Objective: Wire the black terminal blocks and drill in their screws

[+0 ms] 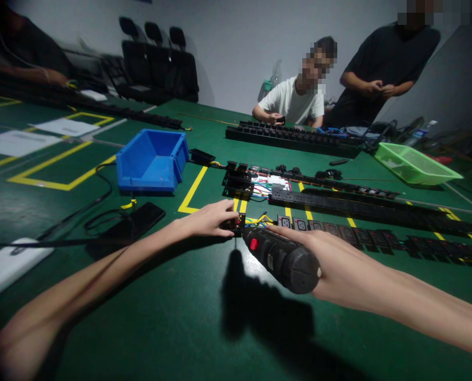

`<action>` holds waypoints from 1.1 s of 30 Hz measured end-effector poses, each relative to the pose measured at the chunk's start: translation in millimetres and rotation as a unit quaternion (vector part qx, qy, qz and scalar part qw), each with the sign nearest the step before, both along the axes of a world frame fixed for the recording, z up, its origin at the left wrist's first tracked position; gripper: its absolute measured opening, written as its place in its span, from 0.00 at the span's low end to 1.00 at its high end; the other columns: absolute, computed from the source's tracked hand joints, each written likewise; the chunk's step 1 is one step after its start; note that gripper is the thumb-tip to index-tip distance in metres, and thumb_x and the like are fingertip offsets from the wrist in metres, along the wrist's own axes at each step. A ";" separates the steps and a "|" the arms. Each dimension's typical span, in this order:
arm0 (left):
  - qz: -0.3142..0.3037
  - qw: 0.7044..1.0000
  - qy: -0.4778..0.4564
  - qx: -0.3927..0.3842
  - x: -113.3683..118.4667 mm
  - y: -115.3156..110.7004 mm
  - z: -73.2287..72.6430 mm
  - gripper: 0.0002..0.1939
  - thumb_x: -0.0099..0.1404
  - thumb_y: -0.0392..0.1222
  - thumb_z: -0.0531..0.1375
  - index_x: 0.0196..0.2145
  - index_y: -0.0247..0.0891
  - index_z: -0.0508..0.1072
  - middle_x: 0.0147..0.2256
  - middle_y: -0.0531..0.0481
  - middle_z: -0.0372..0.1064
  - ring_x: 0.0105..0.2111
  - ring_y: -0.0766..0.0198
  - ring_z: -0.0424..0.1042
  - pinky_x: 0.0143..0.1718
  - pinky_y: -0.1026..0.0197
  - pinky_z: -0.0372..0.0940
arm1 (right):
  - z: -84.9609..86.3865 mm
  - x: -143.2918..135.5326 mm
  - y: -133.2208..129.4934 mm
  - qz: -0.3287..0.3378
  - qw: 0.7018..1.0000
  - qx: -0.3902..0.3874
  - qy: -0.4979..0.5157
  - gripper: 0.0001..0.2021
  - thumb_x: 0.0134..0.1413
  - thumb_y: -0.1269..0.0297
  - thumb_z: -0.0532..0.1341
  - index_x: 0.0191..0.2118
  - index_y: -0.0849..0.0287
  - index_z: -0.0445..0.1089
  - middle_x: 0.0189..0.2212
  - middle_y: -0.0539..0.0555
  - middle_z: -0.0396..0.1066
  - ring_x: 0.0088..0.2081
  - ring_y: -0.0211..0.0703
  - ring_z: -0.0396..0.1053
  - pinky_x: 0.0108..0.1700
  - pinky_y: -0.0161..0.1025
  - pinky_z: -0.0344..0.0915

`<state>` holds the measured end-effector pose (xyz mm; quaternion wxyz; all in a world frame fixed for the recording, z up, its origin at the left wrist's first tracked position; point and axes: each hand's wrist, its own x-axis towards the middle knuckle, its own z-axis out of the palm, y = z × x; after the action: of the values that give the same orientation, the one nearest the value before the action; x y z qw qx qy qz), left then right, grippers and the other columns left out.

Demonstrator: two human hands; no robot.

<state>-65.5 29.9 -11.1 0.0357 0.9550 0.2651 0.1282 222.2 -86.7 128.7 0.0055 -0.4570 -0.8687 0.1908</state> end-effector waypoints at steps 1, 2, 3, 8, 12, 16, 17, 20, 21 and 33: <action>0.000 1.000 0.002 0.002 0.1 0.1 0.1 0.17 0.61 0.48 0.64 0.44 0.38 0.69 0.41 0.45 0.60 0.41 0.56 0.63 0.38 0.59 0.61 | 0.6 -0.3 0.2 0.002 1.000 -0.016 -0.012 0.38 0.53 0.64 0.62 0.68 0.44 0.49 0.55 0.52 0.70 0.52 0.51 0.72 0.51 0.41 0.71; 0.000 1.000 0.003 0.003 0.1 0.3 0.1 0.16 0.61 0.48 0.64 0.44 0.38 0.69 0.41 0.45 0.60 0.41 0.56 0.63 0.38 0.59 0.61 | 1.2 -0.5 0.4 0.004 0.999 -0.029 -0.023 0.39 0.54 0.64 0.61 0.69 0.43 0.47 0.56 0.51 0.69 0.54 0.51 0.71 0.52 0.42 0.70; 0.001 1.000 0.003 0.004 0.1 0.4 0.1 0.17 0.61 0.48 0.64 0.44 0.38 0.69 0.41 0.45 0.60 0.41 0.56 0.63 0.38 0.59 0.61 | 1.5 -0.6 0.5 0.003 0.999 -0.037 -0.030 0.39 0.54 0.64 0.61 0.69 0.42 0.46 0.57 0.51 0.68 0.55 0.50 0.70 0.53 0.42 0.69; 0.000 1.000 0.000 0.004 -0.8 0.5 -0.7 0.20 0.61 0.48 0.64 0.48 0.39 0.67 0.42 0.45 0.61 0.42 0.56 0.63 0.39 0.59 0.61 | 1.5 0.9 0.0 0.000 0.999 -0.040 -0.032 0.38 0.55 0.62 0.61 0.69 0.42 0.46 0.59 0.51 0.66 0.57 0.52 0.68 0.54 0.43 0.69; -0.001 1.000 0.004 0.007 -1.8 0.6 -1.9 0.18 0.61 0.48 0.64 0.46 0.38 0.69 0.42 0.45 0.60 0.42 0.56 0.63 0.40 0.59 0.61 | 1.6 1.8 0.8 0.006 0.999 -0.039 -0.012 0.38 0.55 0.64 0.60 0.69 0.43 0.45 0.60 0.50 0.65 0.57 0.50 0.67 0.55 0.41 0.69; 0.001 1.000 0.005 0.007 -2.1 1.2 -2.7 0.18 0.61 0.48 0.64 0.46 0.37 0.69 0.42 0.44 0.60 0.42 0.56 0.63 0.40 0.58 0.62 | 2.6 0.1 1.2 0.011 0.999 -0.031 -0.001 0.39 0.55 0.65 0.60 0.70 0.46 0.45 0.59 0.51 0.66 0.57 0.49 0.68 0.55 0.40 0.68; 0.001 1.000 0.006 0.006 -2.0 1.3 -2.8 0.18 0.61 0.48 0.64 0.46 0.37 0.69 0.42 0.44 0.60 0.42 0.56 0.63 0.40 0.58 0.62 | 2.9 -0.3 1.0 0.010 0.999 -0.033 -0.002 0.39 0.55 0.65 0.60 0.70 0.46 0.45 0.59 0.50 0.66 0.57 0.49 0.68 0.55 0.40 0.68; 0.003 1.000 0.007 0.003 -1.5 1.3 -2.3 0.18 0.61 0.48 0.64 0.46 0.38 0.69 0.43 0.44 0.60 0.43 0.55 0.63 0.41 0.58 0.62 | 3.0 -0.9 0.2 0.001 0.999 -0.040 -0.005 0.38 0.55 0.65 0.60 0.69 0.45 0.45 0.59 0.50 0.67 0.56 0.48 0.68 0.55 0.39 0.68; 0.004 1.000 0.007 0.003 -1.3 1.1 -1.8 0.18 0.61 0.48 0.64 0.46 0.38 0.69 0.43 0.44 0.60 0.43 0.55 0.63 0.41 0.58 0.62 | 2.7 -0.7 0.1 -0.001 0.999 -0.041 -0.007 0.38 0.55 0.65 0.60 0.69 0.44 0.46 0.58 0.50 0.67 0.56 0.49 0.69 0.54 0.39 0.68; -0.002 1.000 0.012 -0.023 -2.0 -2.9 4.3 0.15 0.66 0.50 0.60 0.48 0.44 0.72 0.42 0.45 0.59 0.43 0.56 0.62 0.40 0.59 0.61 | 4.0 -2.3 -2.4 0.008 0.999 -0.034 -0.008 0.38 0.55 0.65 0.61 0.69 0.45 0.47 0.59 0.53 0.67 0.55 0.51 0.70 0.53 0.41 0.70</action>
<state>-67.4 27.0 -6.7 0.0549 0.9560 0.2660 0.1108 219.9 -89.1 132.7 -0.0186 -0.4519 -0.8651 0.2168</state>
